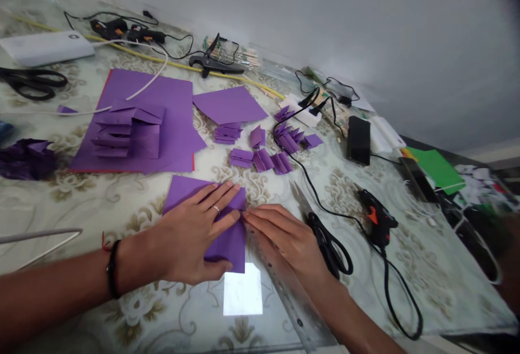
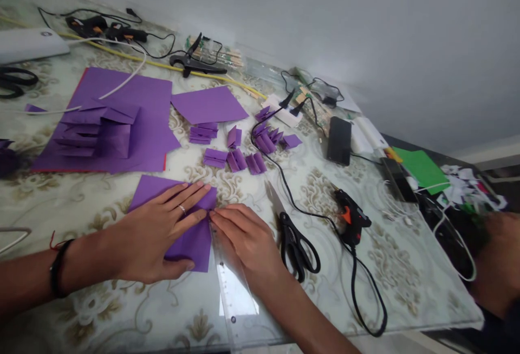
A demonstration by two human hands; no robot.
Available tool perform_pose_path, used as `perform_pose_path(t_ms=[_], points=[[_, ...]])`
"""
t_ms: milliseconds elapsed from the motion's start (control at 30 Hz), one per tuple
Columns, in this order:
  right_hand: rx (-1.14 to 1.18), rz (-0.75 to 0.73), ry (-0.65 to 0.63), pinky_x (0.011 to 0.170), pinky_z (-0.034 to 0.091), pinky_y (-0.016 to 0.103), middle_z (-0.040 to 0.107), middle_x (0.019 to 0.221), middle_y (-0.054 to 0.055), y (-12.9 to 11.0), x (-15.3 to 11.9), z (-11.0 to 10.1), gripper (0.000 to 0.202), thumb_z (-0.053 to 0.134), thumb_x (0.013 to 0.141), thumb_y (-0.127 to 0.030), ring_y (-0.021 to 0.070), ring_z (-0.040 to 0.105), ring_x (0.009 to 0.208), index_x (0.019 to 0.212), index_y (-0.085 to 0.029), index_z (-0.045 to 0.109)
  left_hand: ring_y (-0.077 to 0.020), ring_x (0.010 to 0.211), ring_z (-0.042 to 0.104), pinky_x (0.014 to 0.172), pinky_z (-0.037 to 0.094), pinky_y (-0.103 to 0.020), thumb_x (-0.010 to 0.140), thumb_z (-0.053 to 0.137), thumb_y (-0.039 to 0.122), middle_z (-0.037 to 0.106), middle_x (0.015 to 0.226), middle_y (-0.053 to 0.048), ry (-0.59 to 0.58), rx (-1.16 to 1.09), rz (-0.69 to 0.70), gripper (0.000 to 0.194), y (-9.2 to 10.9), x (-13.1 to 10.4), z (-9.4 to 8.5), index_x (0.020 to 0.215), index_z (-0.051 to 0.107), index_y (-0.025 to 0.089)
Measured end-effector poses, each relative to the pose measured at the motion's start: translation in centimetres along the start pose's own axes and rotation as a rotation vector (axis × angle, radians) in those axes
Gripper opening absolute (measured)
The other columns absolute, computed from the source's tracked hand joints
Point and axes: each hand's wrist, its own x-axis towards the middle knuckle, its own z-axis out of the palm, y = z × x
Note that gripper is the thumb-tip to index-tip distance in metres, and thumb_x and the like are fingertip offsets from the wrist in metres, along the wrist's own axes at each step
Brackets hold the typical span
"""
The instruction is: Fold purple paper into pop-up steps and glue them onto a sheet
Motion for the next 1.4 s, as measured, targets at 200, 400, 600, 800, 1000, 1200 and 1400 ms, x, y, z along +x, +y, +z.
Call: perform_pose_path(t_ms=[200, 400, 600, 800, 1000, 1200, 1400], points=[[-0.01, -0.029, -0.032, 0.092, 0.072, 0.044, 0.084, 0.116, 0.007, -0.9, -1.5, 0.0, 0.044, 0.063, 0.105, -0.009, 0.0264, 0.078, 0.104, 0.144, -0.028, 0.072, -0.0447, 0.168, 0.022, 0.135, 0.02, -0.059, 0.088, 0.074, 0.063, 0.024, 0.181, -0.025, 0.002, 0.019, 0.007, 0.098, -0.2, -0.1, 0.3, 0.165, 0.044, 0.011], [-0.051, -0.077, -0.055, 0.092, 0.072, 0.045, 0.083, 0.117, 0.011, -1.7, -2.8, 0.0, 0.038, 0.06, 0.106, -0.006, 0.0265, 0.078, 0.105, 0.139, -0.02, 0.071, -0.0472, 0.167, 0.023, 0.133, 0.024, -0.064, 0.089, 0.078, 0.059, 0.022, 0.182, -0.023, -0.008, -0.02, 0.02, 0.09, 0.0, -0.1, -0.5, 0.164, 0.051, 0.017], [-0.069, -0.115, -0.078, 0.091, 0.072, 0.039, 0.085, 0.113, 0.012, -3.5, -3.8, -0.7, 0.027, 0.058, 0.105, -0.003, 0.0252, 0.078, 0.102, 0.126, -0.009, 0.074, -0.0494, 0.166, 0.025, 0.131, 0.027, -0.068, 0.088, 0.08, 0.057, 0.025, 0.179, -0.027, -0.016, -0.004, 0.023, 0.089, 0.2, 0.1, -1.0, 0.163, 0.052, 0.016], [-0.041, -0.069, -0.166, 0.095, 0.07, 0.036, 0.085, 0.114, 0.011, -4.7, -5.9, -1.7, 0.029, 0.057, 0.104, -0.004, 0.0249, 0.08, 0.107, 0.126, -0.011, 0.075, -0.0484, 0.166, 0.025, 0.131, 0.027, -0.066, 0.09, 0.079, 0.056, 0.025, 0.18, -0.027, -0.009, 0.013, 0.032, 0.09, 0.1, 0.0, -0.9, 0.165, 0.05, 0.016], [0.118, 0.04, -0.144, 0.082, 0.068, 0.03, 0.085, 0.102, 0.004, -6.1, -6.0, -4.0, 0.028, 0.062, 0.104, -0.008, 0.0198, 0.08, 0.09, 0.124, -0.023, 0.074, -0.0491, 0.164, 0.031, 0.126, 0.034, -0.067, 0.096, 0.074, 0.056, 0.028, 0.178, -0.028, -0.021, 0.039, 0.024, 0.081, 0.1, 0.0, -1.3, 0.164, 0.051, 0.019], [0.03, 0.662, -0.075, 0.067, 0.062, 0.029, 0.08, 0.073, -0.005, -1.9, -5.2, -6.2, 0.014, 0.076, 0.094, -0.034, 0.0201, 0.078, 0.065, 0.107, -0.03, 0.071, -0.0438, 0.132, 0.062, 0.11, 0.048, -0.064, 0.1, 0.071, 0.04, 0.058, 0.154, -0.025, -0.043, 0.149, -0.012, 0.041, 0.3, 0.4, -3.8, 0.136, 0.072, 0.022], [-0.181, 0.591, -0.01, 0.065, 0.059, 0.037, 0.078, 0.078, 0.001, 2.8, -4.0, -5.1, 0.035, 0.065, 0.096, -0.039, 0.0235, 0.073, 0.063, 0.126, -0.021, 0.069, -0.0427, 0.128, 0.06, 0.111, 0.047, -0.061, 0.091, 0.081, 0.03, 0.067, 0.135, -0.022, -0.047, -0.021, -0.168, 0.022, -0.3, 0.0, -4.8, 0.103, 0.069, 0.017]])
